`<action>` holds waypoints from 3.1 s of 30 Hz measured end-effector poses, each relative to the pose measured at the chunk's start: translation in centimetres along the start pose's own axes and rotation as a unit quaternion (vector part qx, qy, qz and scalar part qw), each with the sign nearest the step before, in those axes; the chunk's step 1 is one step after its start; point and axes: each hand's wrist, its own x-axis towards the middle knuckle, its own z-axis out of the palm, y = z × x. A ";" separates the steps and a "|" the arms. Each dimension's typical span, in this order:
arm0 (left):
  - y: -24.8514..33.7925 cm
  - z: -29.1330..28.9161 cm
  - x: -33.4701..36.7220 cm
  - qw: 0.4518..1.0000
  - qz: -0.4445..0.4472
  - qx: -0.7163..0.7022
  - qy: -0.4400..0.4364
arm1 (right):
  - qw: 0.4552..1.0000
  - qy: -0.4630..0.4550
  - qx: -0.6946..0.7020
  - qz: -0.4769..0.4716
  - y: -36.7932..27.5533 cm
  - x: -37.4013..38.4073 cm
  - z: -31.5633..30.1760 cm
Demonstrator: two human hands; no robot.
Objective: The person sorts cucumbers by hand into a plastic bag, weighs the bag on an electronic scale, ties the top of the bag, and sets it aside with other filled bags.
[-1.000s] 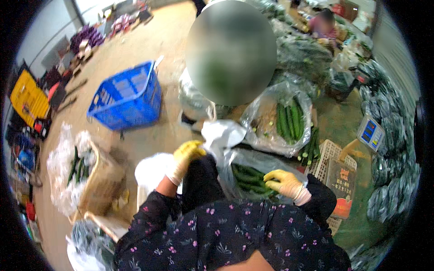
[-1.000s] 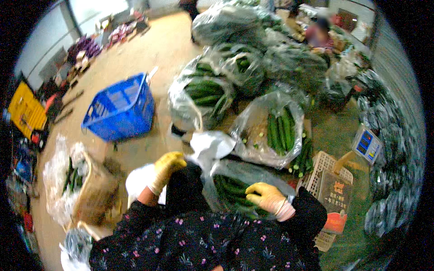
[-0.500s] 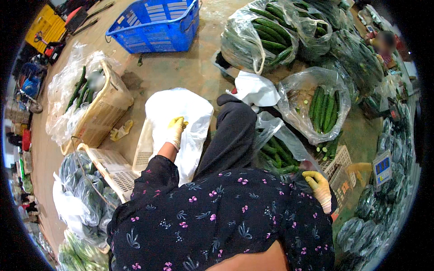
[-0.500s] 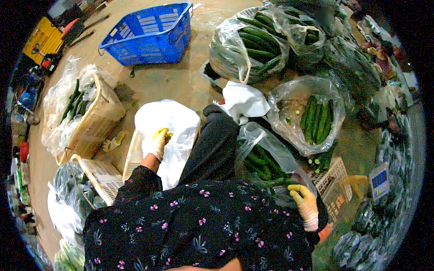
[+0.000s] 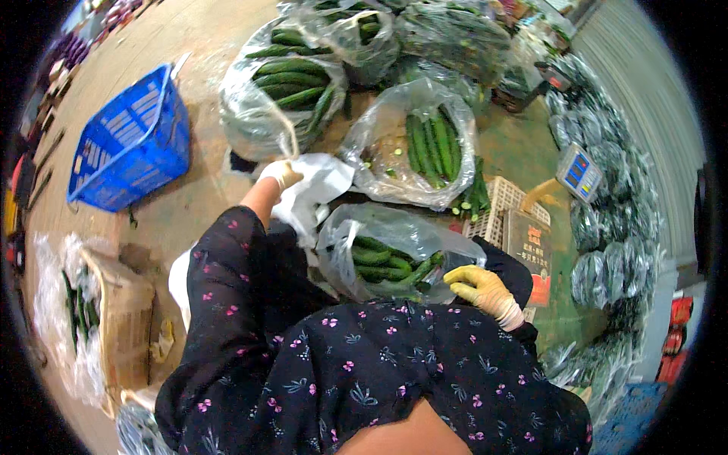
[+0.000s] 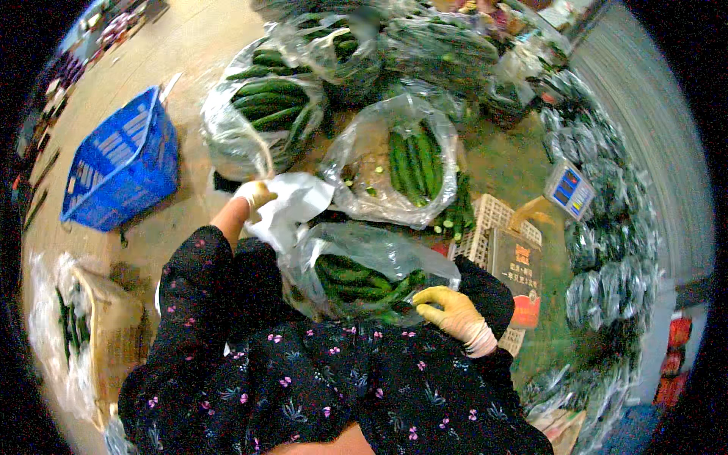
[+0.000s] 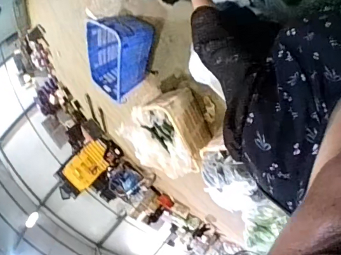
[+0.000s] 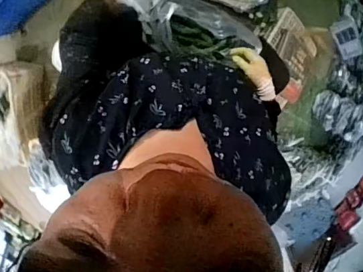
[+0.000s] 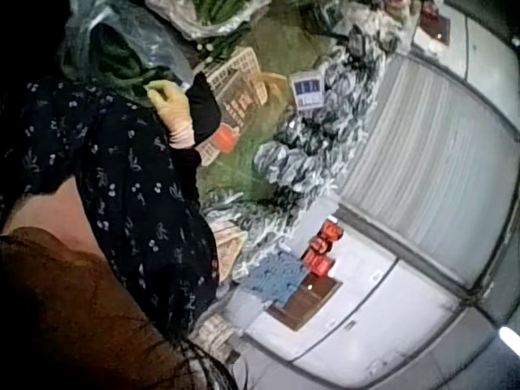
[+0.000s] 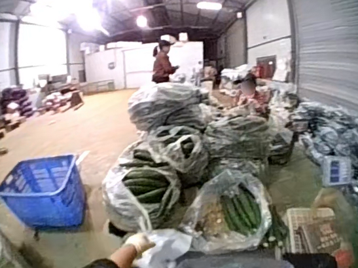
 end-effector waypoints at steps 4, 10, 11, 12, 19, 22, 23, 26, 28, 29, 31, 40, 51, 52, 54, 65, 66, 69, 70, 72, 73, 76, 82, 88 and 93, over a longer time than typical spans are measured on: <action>4.5 3.9 -1.2 0.978 0.103 0.158 0.084 | 0.999 0.024 -0.020 -0.012 1.0 -0.6 -0.3; 0.1 7.1 1.9 0.978 -0.168 0.124 0.004 | 0.999 0.020 -0.024 -0.013 2.4 0.9 -0.9; 0.7 7.4 2.2 0.974 -0.174 0.144 0.001 | 0.999 0.025 -0.018 -0.010 2.5 1.1 -1.0; 1.4 7.9 2.2 0.978 -0.139 0.156 -0.004 | 0.999 0.030 -0.025 -0.019 2.7 1.2 -1.0; -4.9 5.7 4.2 0.982 -0.010 0.183 0.054 | 0.994 0.024 -0.020 -0.107 2.1 3.1 -0.4; -0.8 0.3 -0.2 0.997 0.007 0.014 0.071 | 0.991 0.035 -0.015 -0.130 2.6 2.6 0.0; -0.3 -0.9 -1.6 0.994 0.015 -0.045 0.102 | 0.989 0.037 -0.017 -0.141 2.5 2.7 0.0; 1.5 -3.5 -6.4 0.974 0.081 -0.060 0.204 | 0.988 0.009 -0.004 -0.154 0.5 3.4 -0.2; 2.9 -3.5 -8.4 0.942 0.185 0.024 0.278 | 0.983 0.011 -0.012 -0.183 -0.1 4.1 0.0; 3.4 -3.5 -9.6 0.917 0.230 0.065 0.319 | 0.976 0.024 -0.014 -0.215 -0.9 4.7 0.3; 3.9 -1.6 -10.4 0.844 0.363 -0.189 0.348 | 0.963 0.031 -0.023 -0.268 -2.3 6.0 0.9; 4.0 6.8 -11.5 0.914 0.251 -0.248 0.199 | 0.885 0.245 -0.179 -0.353 -5.9 15.5 6.6; 2.2 8.8 -9.2 0.889 0.266 -0.373 -0.006 | 0.982 0.078 -0.080 -0.149 -3.7 18.2 9.6; 0.5 9.4 -8.0 0.942 0.227 -0.247 -0.010 | 0.984 0.071 -0.047 -0.158 -4.3 17.8 9.9; -0.2 10.0 -6.3 0.983 0.177 0.014 -0.040 | 0.985 0.062 -0.003 -0.163 -5.0 17.0 10.4; -2.9 -1.9 -4.0 0.963 0.035 0.242 0.110 | 0.982 0.095 0.070 -0.145 0.8 11.7 2.5; -5.4 -3.1 -3.8 0.971 0.035 0.187 0.145 | 0.977 0.140 0.086 -0.136 2.2 11.0 1.2; -6.0 -3.7 -2.2 0.984 0.018 0.065 0.168 | 0.939 0.196 0.275 -0.057 7.1 9.0 -1.4; -13.8 -6.6 -3.0 0.987 -0.005 0.046 0.156 | 0.935 0.158 0.306 -0.090 5.5 9.8 -1.2; -13.9 -5.5 -2.5 0.989 -0.001 0.001 0.146 | 0.924 0.154 0.343 -0.072 6.1 9.3 -1.4; -14.0 -5.2 -3.3 0.989 -0.003 -0.022 0.147 | 0.924 0.139 0.346 -0.082 5.8 9.1 -1.2; -3.0 -3.5 -7.4 0.965 0.071 -0.020 0.253 | 0.928 0.128 0.335 -0.102 6.0 7.2 -1.6; 11.1 1.1 -21.4 0.939 0.263 -0.023 0.219 | 0.945 -0.037 0.300 -0.126 2.9 8.3 0.6; 9.1 2.9 -21.4 0.980 0.116 0.160 -0.013 | 0.982 -0.096 0.017 -0.159 1.1 11.4 3.1; 8.0 3.3 -19.8 0.945 0.130 -0.280 -0.107 | 0.981 -0.118 0.035 -0.147 0.5 14.2 2.6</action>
